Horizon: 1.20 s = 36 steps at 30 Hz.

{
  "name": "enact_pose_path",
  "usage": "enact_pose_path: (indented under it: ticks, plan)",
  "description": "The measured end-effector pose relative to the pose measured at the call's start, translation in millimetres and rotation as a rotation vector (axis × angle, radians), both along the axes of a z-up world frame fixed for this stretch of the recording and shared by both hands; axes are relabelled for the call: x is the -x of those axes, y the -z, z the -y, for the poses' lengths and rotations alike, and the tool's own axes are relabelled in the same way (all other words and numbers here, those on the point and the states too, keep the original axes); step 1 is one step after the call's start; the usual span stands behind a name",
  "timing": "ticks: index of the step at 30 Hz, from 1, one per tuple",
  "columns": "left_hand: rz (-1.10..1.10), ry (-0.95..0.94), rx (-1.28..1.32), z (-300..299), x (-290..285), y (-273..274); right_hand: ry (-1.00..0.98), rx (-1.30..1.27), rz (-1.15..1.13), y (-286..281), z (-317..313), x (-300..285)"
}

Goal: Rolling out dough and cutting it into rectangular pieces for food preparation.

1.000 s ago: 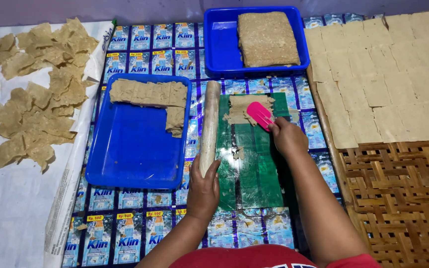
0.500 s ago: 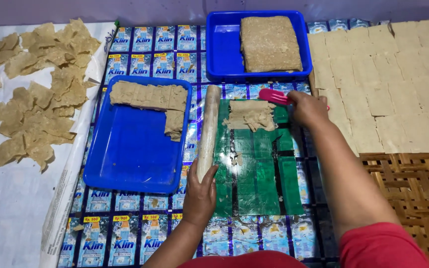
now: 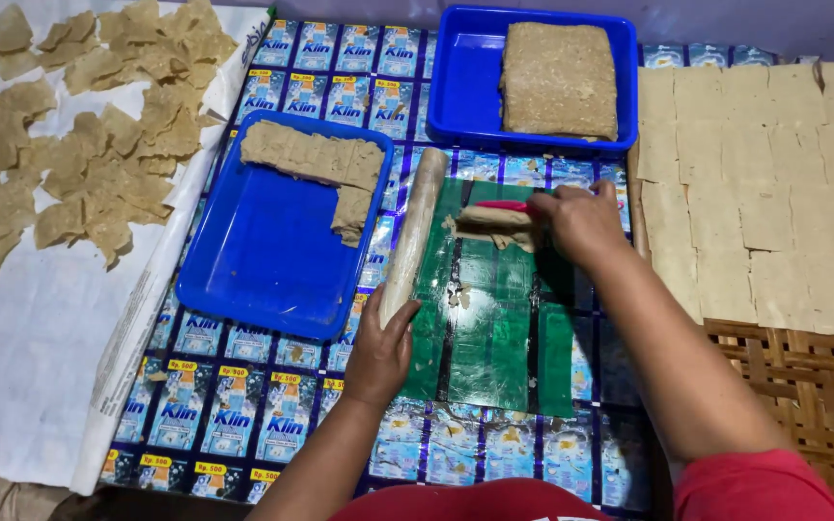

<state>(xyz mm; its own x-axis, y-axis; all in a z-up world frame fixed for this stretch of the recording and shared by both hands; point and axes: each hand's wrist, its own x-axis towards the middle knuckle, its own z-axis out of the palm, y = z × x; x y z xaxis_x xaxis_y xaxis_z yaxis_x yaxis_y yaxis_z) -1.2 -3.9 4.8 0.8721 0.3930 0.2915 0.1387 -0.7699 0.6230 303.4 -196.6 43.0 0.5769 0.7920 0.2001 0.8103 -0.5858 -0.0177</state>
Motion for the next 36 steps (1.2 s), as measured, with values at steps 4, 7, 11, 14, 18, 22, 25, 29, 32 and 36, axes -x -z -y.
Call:
enact_pose_path:
  ticks: [4,7,11,14,18,22,25,29,32,36]
  plan:
    - [0.022,-0.017,-0.027,1,1,6,0.062,0.016,-0.005,38,17,45]
    - [0.005,-0.016,-0.002,3,0,3,0.142,-0.121,-0.151,36,16,75]
    - [0.027,-0.022,-0.019,4,0,6,0.225,-0.242,-0.120,34,3,116]
    - [0.037,-0.026,-0.029,5,1,8,0.202,-0.201,-0.053,61,-6,133]
    - [0.026,-0.036,-0.056,5,0,10,0.250,-0.114,0.002,88,-23,132]
    - [0.013,-0.016,-0.008,1,-3,7,0.301,-0.087,-0.061,84,-41,122]
    - [0.019,0.001,-0.023,2,3,8,0.354,-0.021,-0.213,70,-38,127]
    - [0.012,0.012,-0.012,1,1,-3,0.471,-0.131,-0.292,52,-15,121]
    - [0.002,0.017,-0.013,2,9,3,0.576,-0.056,-0.392,45,-1,126]
    - [-0.128,-0.087,-0.267,0,-7,4,0.441,-0.120,-0.313,7,6,154]
